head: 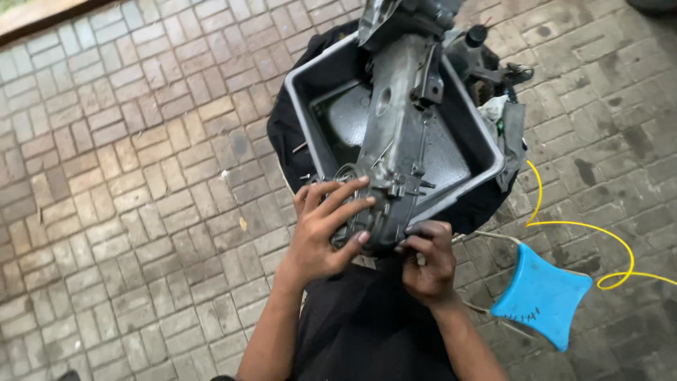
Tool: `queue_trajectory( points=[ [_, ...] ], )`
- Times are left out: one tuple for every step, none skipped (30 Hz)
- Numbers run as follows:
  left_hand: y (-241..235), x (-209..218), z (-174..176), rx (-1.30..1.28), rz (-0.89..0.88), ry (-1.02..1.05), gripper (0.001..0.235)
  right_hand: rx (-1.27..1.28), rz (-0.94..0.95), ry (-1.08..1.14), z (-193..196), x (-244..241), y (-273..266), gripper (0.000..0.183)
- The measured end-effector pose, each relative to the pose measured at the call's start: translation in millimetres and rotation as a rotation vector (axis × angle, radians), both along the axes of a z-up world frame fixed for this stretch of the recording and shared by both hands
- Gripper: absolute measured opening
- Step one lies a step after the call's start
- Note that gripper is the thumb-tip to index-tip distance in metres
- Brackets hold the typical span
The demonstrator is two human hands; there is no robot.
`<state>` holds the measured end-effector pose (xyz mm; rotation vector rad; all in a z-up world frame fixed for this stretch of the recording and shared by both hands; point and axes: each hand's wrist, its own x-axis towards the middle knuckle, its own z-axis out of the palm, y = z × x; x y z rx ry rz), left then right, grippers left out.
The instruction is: The person manipulates a metallic mechanical component, likely a clutch assembly, using both hands. They rotate and adjust internal parts, then use a wrench to tighten a bolt on the assembly. The work is performed over a metal tray on a tiled floor.
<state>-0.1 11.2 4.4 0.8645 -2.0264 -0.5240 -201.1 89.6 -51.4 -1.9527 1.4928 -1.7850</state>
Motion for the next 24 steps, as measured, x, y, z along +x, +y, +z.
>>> queue_trajectory(
  points=[
    [7, -4, -1, 0.0, 0.034, -0.001, 0.045, 0.0, 0.034, -0.001, 10, -6, -4, 0.01],
    [13, -9, -1, 0.015, 0.085, 0.003, 0.046, 0.019, 0.07, -0.031, 20, -13, -8, 0.01],
    [18, -13, 0, 0.022, 0.132, 0.011, 0.047, 0.032, 0.102, -0.057, 32, -17, -13, 0.011],
    [21, -15, -2, 0.014, 0.162, 0.014, 0.047, 0.024, 0.132, -0.054, 43, -22, -24, 0.011],
    [26, -19, -6, 0.013, 0.224, 0.036, 0.047, -0.035, 0.144, 0.031, 54, -27, -33, 0.007],
    [31, -23, -9, 0.011, 0.287, 0.058, 0.047, -0.097, 0.156, 0.114, 64, -31, -43, 0.005],
    [32, -26, -17, 0.008, 0.322, 0.061, 0.047, -0.1, 0.191, 0.114, 70, -31, -51, 0.005],
    [32, -29, -25, -0.018, 0.365, 0.075, 0.047, -0.151, 0.207, 0.323, 77, -30, -58, 0.007],
    [33, -32, -33, -0.044, 0.405, 0.088, 0.047, -0.207, 0.219, 0.529, 83, -28, -65, 0.016],
    [33, -33, -30, -0.046, 0.439, 0.089, 0.047, -0.216, 0.251, 0.527, 74, -30, -64, 0.016],
    [33, -36, -28, -0.044, 0.446, 0.122, 0.045, -0.202, 0.264, 0.678, 67, -34, -64, 0.019],
    [32, -38, -26, -0.042, 0.452, 0.156, 0.043, -0.191, 0.275, 0.829, 59, -37, -63, 0.022],
    [32, -38, -24, -0.049, 0.477, 0.162, 0.043, -0.207, 0.296, 0.834, 64, -38, -60, 0.022],
    [32, -39, -23, -0.027, 0.457, 0.138, 0.04, -0.163, 0.344, 0.931, 68, -39, -57, 0.022],
    [34, -39, -21, 0.003, 0.431, 0.113, 0.038, -0.111, 0.388, 1.028, 72, -39, -51, 0.021],
    [33, -38, -22, 0.003, 0.45, 0.12, 0.038, -0.12, 0.406, 1.035, 69, -40, -55, 0.021],
    [33, -39, -22, 0.003, 0.452, 0.129, 0.036, -0.109, 0.384, 1.079, 65, -42, -57, 0.025],
    [32, -40, -23, 0.002, 0.453, 0.137, 0.035, -0.1, 0.361, 1.124, 62, -44, -59, 0.032],
    [32, -42, -23, 0.003, 0.464, 0.145, 0.035, -0.104, 0.371, 1.132, 69, -42, -60, 0.032],
    [32, -43, -22, 0.008, 0.456, 0.159, 0.033, -0.083, 0.345, 1.09, 76, -39, -61, 0.026],
    [35, -43, -20, 0.014, 0.456, 0.172, 0.031, -0.062, 0.327, 1.048, 84, -36, -60, 0.022],
    [37, -44, -20, 0.017, 0.473, 0.178, 0.031, -0.068, 0.345, 1.054, 76, -37, -56, 0.022],
    [37, -45, -21, -0.001, 0.507, 0.187, 0.033, -0.057, 0.425, 1.041, 67, -38, -54, 0.027],
    [36, -47, -22, -0.02, 0.541, 0.195, 0.036, -0.046, 0.505, 1.026, 57, -39, -51, 0.035]
  ],
)
